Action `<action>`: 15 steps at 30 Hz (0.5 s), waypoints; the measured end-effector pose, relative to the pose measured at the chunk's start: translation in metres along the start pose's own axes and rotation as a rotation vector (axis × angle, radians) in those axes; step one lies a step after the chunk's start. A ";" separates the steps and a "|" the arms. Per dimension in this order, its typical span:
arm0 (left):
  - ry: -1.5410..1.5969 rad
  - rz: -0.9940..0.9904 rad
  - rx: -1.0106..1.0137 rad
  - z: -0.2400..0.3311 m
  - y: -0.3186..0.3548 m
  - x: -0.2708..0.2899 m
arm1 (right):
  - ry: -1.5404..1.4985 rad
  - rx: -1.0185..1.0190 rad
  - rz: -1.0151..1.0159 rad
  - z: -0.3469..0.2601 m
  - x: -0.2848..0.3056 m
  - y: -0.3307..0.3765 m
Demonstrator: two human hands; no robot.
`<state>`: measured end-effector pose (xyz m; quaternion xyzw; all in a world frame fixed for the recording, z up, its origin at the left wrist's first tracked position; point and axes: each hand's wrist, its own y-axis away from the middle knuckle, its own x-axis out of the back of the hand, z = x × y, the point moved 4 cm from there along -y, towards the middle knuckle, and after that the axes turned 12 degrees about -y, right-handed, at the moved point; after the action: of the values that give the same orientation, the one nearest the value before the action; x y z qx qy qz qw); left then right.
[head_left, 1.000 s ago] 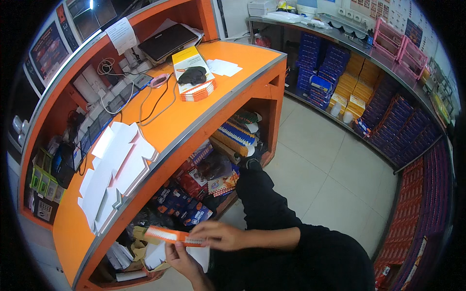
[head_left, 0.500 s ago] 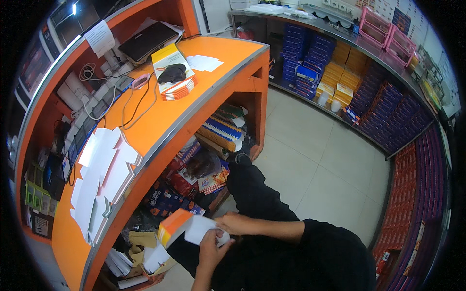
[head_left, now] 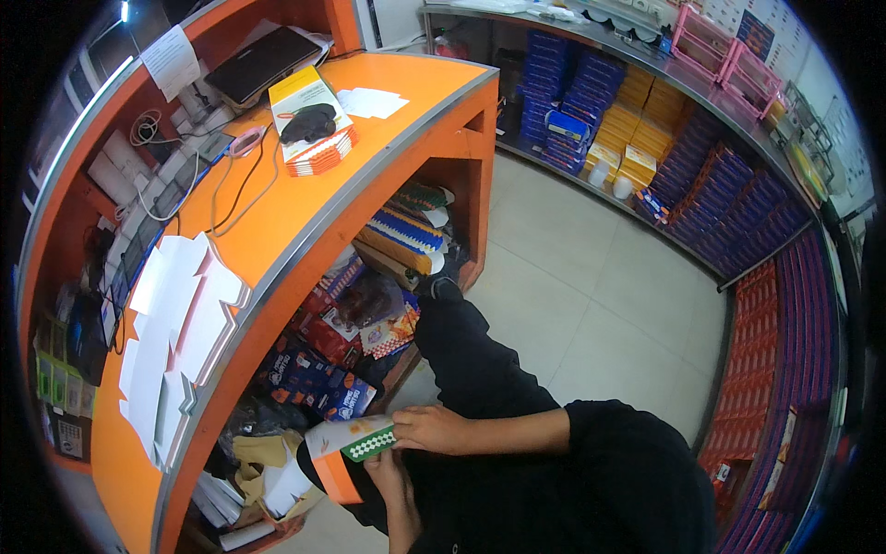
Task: The person assembles small rectangular cardboard boxes by folding and taping the flaps. They repeatedly pick up flat pieces, fold them into box shapes, and secure them with tape, stacking the finished boxes on the counter.
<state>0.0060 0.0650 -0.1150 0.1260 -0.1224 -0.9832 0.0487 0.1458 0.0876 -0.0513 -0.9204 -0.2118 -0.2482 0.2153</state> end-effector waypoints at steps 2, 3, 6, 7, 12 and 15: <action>-0.046 -0.060 0.081 0.001 0.001 -0.003 | -0.068 -0.046 0.054 0.003 0.000 -0.001; -0.080 -0.048 0.136 0.002 0.001 -0.001 | -0.099 -0.093 0.067 0.006 0.000 -0.001; 0.092 -0.134 0.098 0.010 0.003 -0.005 | -0.174 -0.035 0.152 0.005 0.004 -0.004; 0.106 -0.112 0.097 0.012 0.002 -0.004 | -0.232 -0.033 0.192 0.006 0.006 -0.004; 0.261 -0.137 0.070 0.011 0.002 -0.004 | -0.219 0.078 0.258 -0.002 0.008 -0.006; 0.234 -0.124 0.077 0.007 0.003 -0.002 | -0.050 0.120 0.112 -0.005 0.001 -0.004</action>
<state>0.0058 0.0643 -0.1071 0.2490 -0.1457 -0.9575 -0.0031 0.1427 0.0891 -0.0454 -0.9222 -0.1800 -0.1995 0.2780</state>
